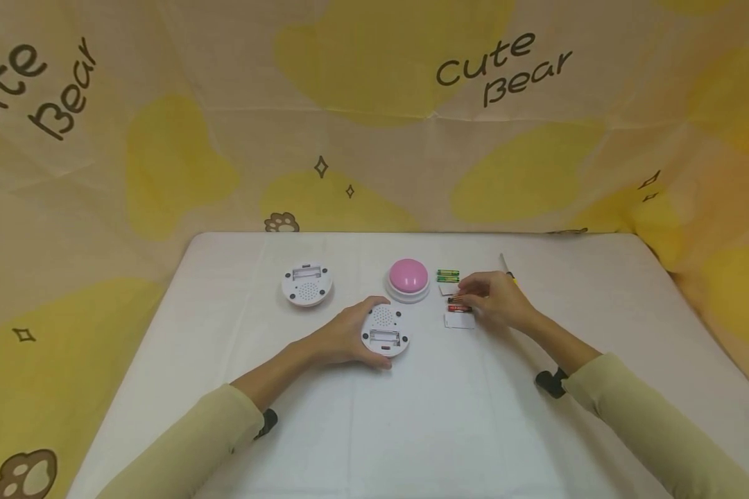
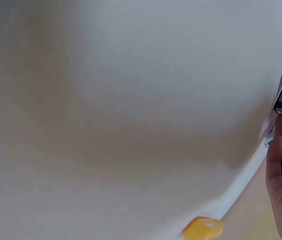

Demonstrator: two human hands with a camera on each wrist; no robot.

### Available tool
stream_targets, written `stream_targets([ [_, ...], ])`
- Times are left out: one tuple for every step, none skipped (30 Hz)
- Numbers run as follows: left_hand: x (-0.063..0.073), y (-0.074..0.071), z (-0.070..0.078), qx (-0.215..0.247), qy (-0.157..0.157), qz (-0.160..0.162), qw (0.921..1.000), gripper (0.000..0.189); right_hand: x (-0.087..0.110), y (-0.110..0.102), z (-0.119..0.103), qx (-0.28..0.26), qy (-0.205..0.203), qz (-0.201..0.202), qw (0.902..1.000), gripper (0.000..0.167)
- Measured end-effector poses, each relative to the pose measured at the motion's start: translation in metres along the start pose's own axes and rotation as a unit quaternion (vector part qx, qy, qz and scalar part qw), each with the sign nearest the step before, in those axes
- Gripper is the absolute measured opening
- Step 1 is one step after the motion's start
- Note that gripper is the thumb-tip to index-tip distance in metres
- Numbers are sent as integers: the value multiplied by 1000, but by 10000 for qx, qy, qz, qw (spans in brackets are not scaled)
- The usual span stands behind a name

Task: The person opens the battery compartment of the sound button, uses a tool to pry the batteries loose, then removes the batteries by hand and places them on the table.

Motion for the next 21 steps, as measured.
stream_targets([
  [0,0,0,-5,2,1,10000,109,0,0,0,28,-7,-15,10000,18],
  [0,0,0,-3,1,2,10000,109,0,-1,0,58,-13,-22,10000,17],
  [0,0,0,-4,0,1,10000,109,0,-1,1,90,-12,-32,10000,17],
  [0,0,0,-13,3,3,10000,109,1,-1,1,115,-7,-43,9999,17],
  [0,0,0,-12,8,1,10000,109,1,-1,1,133,1,-56,9999,17],
  [0,0,0,-7,13,-1,10000,109,1,0,1,161,6,-68,9998,17],
  [0,0,0,4,15,-2,10000,109,1,0,1,188,0,-76,9998,17],
  [0,0,0,7,17,1,10000,109,1,0,1,231,-5,-87,9997,17],
  [0,0,1,9,21,6,10000,109,0,1,2,281,4,-98,9996,17],
  [0,0,1,10,22,13,10000,109,0,2,2,351,4,-105,9993,17],
  [0,0,1,21,23,20,10000,109,0,3,1,428,12,-118,9990,17],
  [0,0,1,30,23,27,10000,109,0,3,1,522,13,-133,9985,18],
  [0,0,1,19,26,37,10000,109,1,4,1,615,13,-145,9980,18],
  [0,0,1,9,31,53,10000,108,1,5,1,721,10,-156,9973,19],
  [0,-1,1,2,38,68,10000,108,1,5,0,808,-4,-162,9966,19],
  [0,-1,1,-16,36,90,10000,108,1,6,-2,891,-36,-168,9959,20],
  [0,-2,1,-36,46,123,9999,108,1,6,-2,967,-55,-177,9951,20],
  [0,-2,1,-79,43,168,9998,108,1,7,-3,1044,-84,-181,9943,20],
  [0,-4,2,-118,66,229,9996,108,1,7,-4,1113,-100,-182,9936,20],
  [0,-6,2,-159,92,303,9994,108,1,7,-5,1172,-113,-189,9929,21],
  [0,-7,3,-211,100,380,9990,108,2,7,-6,1211,-135,-200,9923,21],
])
Point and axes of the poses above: each hand's wrist, its own x-axis away from the middle knuckle, its own y-axis out of the palm, z = x × y, the point moved 9 cm from there along -x, towards the middle knuckle, and after that the axes turned 3 degrees about y, right-handed, at the moved point
